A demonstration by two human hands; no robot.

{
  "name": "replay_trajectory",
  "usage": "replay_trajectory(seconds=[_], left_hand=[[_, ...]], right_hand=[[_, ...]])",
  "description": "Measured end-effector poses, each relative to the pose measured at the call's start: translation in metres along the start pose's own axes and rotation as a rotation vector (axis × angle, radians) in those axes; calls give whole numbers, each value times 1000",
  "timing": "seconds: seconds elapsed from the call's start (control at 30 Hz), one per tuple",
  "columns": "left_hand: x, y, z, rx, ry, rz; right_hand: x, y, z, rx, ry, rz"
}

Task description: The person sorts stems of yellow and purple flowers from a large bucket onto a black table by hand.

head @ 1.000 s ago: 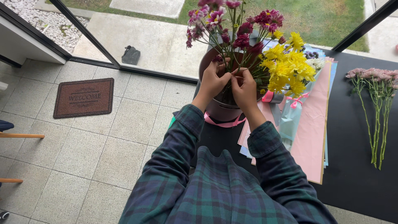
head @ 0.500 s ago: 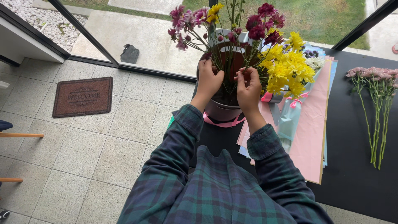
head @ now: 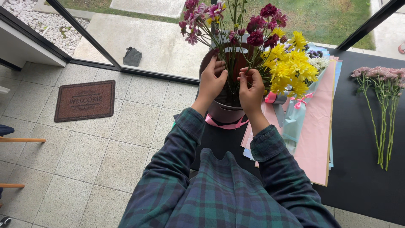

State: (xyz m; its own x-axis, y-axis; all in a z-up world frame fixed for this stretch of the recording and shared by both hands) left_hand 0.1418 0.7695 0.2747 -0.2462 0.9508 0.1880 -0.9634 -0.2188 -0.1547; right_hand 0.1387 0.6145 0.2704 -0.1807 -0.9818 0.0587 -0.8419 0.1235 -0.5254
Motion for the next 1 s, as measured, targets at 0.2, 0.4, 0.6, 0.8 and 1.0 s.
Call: replay_trajectory(seconds=[0.2,0.4,0.6,0.8,1.0], left_hand=[[-14,8,-13,110,7,29],[-8,34,18,-24,-31,40],[-10,43,7,-66,51,3],[-13,43,1,-115,84,-133],[-11,54,26,-249,-53,-118]], right_hand=[[2,0,0,26,0,-9],[1,0,-4,35,-20,9],[4,2,-2,106,-78,19],[-1,7,-25,125,-139,-20],[-8,16,-37,179,-136,-49]])
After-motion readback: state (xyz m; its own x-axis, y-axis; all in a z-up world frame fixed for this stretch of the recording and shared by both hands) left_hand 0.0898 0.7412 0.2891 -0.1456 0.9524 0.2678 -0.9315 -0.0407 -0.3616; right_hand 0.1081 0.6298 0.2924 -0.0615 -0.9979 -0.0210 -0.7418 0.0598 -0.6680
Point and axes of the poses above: each hand's wrist, its own y-axis away from the middle knuckle, its own x-axis out of the back of the hand, z = x × y, the point moved 2 cm from there along -y, towards the middle knuckle, and after that the axes turned 3 degrees about z, right-handed, at the moved point
